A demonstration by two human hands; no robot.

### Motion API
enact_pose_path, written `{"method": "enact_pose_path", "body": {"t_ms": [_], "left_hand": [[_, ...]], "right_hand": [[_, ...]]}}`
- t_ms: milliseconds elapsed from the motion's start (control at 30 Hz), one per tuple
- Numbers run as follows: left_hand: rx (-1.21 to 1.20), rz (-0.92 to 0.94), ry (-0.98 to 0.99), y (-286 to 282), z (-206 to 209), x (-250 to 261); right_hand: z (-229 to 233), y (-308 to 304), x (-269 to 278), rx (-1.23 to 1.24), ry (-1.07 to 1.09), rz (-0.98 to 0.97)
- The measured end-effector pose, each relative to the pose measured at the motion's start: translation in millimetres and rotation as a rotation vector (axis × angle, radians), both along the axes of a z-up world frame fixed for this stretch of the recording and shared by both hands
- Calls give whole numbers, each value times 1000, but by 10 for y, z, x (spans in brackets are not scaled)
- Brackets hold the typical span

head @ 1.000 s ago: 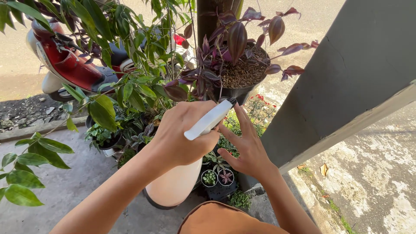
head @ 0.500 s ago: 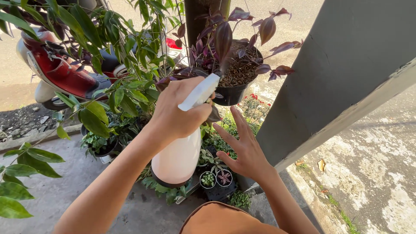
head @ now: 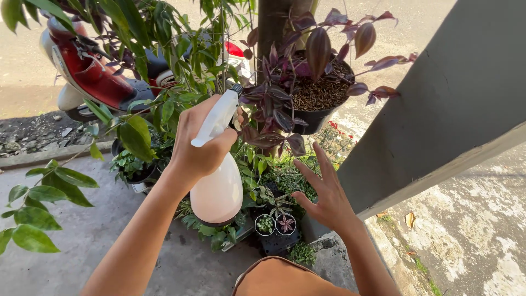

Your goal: Watering various potted plants using a spray bottle

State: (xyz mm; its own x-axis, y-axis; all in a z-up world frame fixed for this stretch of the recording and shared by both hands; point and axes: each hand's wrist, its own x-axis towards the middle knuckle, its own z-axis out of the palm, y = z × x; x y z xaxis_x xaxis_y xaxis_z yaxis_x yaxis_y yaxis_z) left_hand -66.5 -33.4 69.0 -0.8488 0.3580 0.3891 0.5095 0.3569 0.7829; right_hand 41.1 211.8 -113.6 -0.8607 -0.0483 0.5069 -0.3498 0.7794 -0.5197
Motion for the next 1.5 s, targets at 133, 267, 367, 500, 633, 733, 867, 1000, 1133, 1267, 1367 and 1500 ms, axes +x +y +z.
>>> {"method": "enact_pose_path", "body": {"t_ms": [133,267,367,500,633,733,867,1000,1133,1267,1367,1500], "left_hand": [[44,19,-22,-114,98,112],[109,57,-2,-344,50,83],[138,89,1,-513,7,67],[147,125,-6,-657,-119,27],[133,164,6,-800,-279,-7],[170,202,-26,-936,-561,-163],[105,325,-85,-1023,-773,-350],[99,320,-211,-1019,-812,-453],[107,326,-183,-967,-879,-583],[193,380,-193,-949,-941,-671],[244,403,-168,-980,-922,-632],[192,469,-130,-1028,-842,-517]], "right_hand": [[1,-45,-43,-14,-28,38],[-75,-96,-88,5,-75,41],[-229,-105,-119,-5,-112,54],[-354,-150,-138,-32,-181,65],[-364,-213,-129,-25,-184,90],[-324,-245,-108,-43,-178,112],[-390,-205,-85,-23,-209,128],[-428,-226,-63,-19,-219,145],[-425,-276,-145,-48,-241,170],[-394,-354,-273,-69,-291,189],[-367,-404,-337,-85,-312,251],[-474,-378,-412,-44,-362,289]]}}
